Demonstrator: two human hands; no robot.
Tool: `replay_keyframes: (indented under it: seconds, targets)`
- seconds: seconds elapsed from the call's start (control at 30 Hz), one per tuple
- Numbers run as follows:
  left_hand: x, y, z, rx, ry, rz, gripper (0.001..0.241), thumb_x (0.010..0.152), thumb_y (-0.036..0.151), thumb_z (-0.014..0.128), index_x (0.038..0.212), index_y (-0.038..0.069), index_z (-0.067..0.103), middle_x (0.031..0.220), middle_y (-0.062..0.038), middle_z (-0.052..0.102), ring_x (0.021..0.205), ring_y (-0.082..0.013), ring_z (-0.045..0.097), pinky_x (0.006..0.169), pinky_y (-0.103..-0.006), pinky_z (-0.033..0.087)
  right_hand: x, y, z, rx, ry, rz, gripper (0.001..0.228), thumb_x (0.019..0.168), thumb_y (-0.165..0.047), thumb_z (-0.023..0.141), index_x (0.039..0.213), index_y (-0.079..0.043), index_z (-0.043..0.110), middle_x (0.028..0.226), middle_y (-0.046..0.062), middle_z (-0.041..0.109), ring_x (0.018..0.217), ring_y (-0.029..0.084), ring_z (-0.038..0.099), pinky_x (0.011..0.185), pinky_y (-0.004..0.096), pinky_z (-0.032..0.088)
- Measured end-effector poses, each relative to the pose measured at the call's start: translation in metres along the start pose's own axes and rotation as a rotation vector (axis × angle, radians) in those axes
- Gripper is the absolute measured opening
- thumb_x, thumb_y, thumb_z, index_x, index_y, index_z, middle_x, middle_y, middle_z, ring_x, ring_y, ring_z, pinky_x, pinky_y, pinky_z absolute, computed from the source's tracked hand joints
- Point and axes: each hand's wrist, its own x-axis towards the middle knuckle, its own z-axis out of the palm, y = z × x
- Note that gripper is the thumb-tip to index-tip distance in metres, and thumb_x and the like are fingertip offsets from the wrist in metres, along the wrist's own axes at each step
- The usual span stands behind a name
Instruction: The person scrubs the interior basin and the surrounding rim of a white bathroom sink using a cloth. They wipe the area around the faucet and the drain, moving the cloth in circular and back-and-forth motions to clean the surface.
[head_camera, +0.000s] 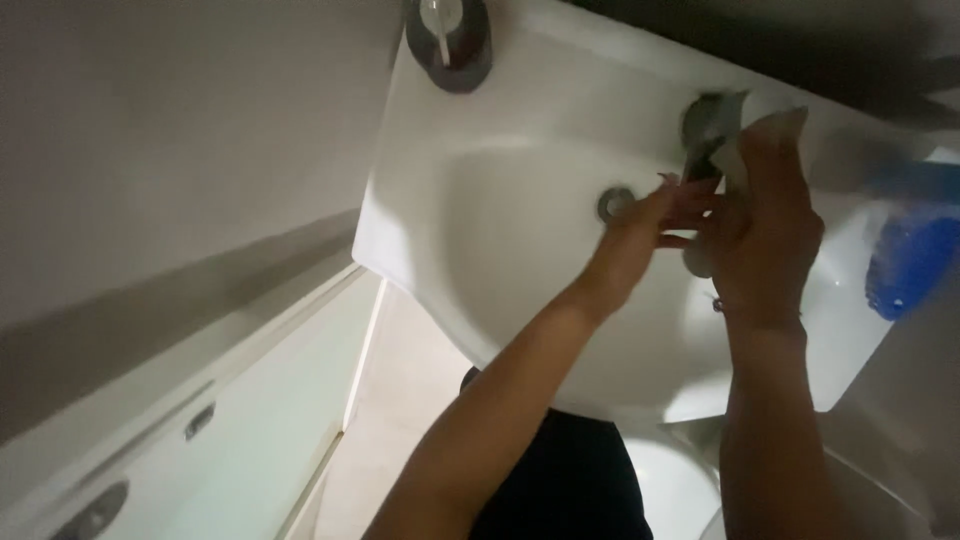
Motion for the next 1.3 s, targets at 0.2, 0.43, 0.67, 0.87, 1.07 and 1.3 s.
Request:
replay_keyframes:
  seconds: [0.2, 0.43, 0.67, 0.87, 1.07, 1.3]
  targets:
    - [-0.052, -0.062, -0.089, 0.438, 0.11, 0.587, 0.035, 0.111, 0.029, 0.04, 0.129, 0.014, 0.067, 0.127, -0.003, 0.072, 0.114, -0.017, 0.069, 0.1, -0.0378, 0.054, -0.063, -0.012, -0.049, -0.101, -0.397, 0.355, 0.029, 0.104, 0.002, 0.058, 0.13, -0.004, 0.068, 0.105, 0.018, 0.07, 0.075, 0.03, 0.063, 0.073, 0.045, 0.05]
    - [-0.106, -0.11, -0.197, 1.119, 1.333, 0.663, 0.05, 0.091, 0.023, 0.065, 0.136, 0.012, 0.046, 0.143, -0.013, 0.042, 0.135, -0.0393, 0.042, 0.109, -0.0596, 0.038, -0.23, 0.124, 0.055, -0.308, -0.858, 0.437, 0.039, 0.103, -0.015, 0.043, 0.137, -0.014, 0.061, 0.14, 0.017, 0.059, 0.116, 0.038, 0.063, 0.1, 0.054, 0.05]
    - [-0.095, -0.128, -0.206, 0.798, 1.502, 0.354, 0.069, 0.109, 0.056, 0.038, 0.157, 0.008, 0.027, 0.121, -0.022, 0.07, 0.12, -0.0371, 0.067, 0.104, -0.0528, 0.05, -0.294, 0.056, 0.164, -0.241, -0.698, 0.303, 0.025, 0.1, -0.035, 0.056, 0.104, -0.015, 0.07, 0.106, 0.017, 0.076, 0.084, 0.039, 0.076, 0.082, 0.052, 0.053]
    - [-0.094, -0.121, -0.197, 0.855, 1.509, 0.27, 0.063, 0.108, 0.051, 0.026, 0.156, 0.009, 0.028, 0.107, -0.024, 0.073, 0.099, -0.0475, 0.071, 0.087, -0.0632, 0.055, -0.209, -0.026, 0.226, 0.534, -0.685, 0.738, 0.058, 0.106, -0.057, 0.043, 0.125, -0.007, 0.064, 0.127, 0.021, 0.068, 0.119, 0.042, 0.065, 0.097, 0.054, 0.051]
    - [-0.099, -0.116, -0.182, 0.76, 1.521, 0.402, 0.054, 0.107, 0.043, 0.023, 0.151, 0.017, 0.04, 0.094, -0.029, 0.072, 0.086, -0.0542, 0.069, 0.072, -0.0656, 0.052, -0.062, -0.1, 0.263, 1.062, -0.218, 0.871, 0.076, 0.103, -0.062, 0.044, 0.155, -0.007, 0.04, 0.164, 0.021, 0.037, 0.152, 0.039, 0.034, 0.124, 0.055, 0.032]
    - [-0.096, -0.114, -0.181, 0.704, 1.537, 0.382, 0.064, 0.104, 0.054, 0.021, 0.154, 0.022, 0.042, 0.095, -0.022, 0.076, 0.084, -0.0497, 0.071, 0.071, -0.0612, 0.055, -0.084, -0.119, 0.235, 0.611, -0.265, 0.222, 0.037, 0.108, -0.016, 0.051, 0.132, 0.012, 0.054, 0.116, 0.043, 0.063, 0.114, 0.061, 0.058, 0.099, 0.068, 0.048]
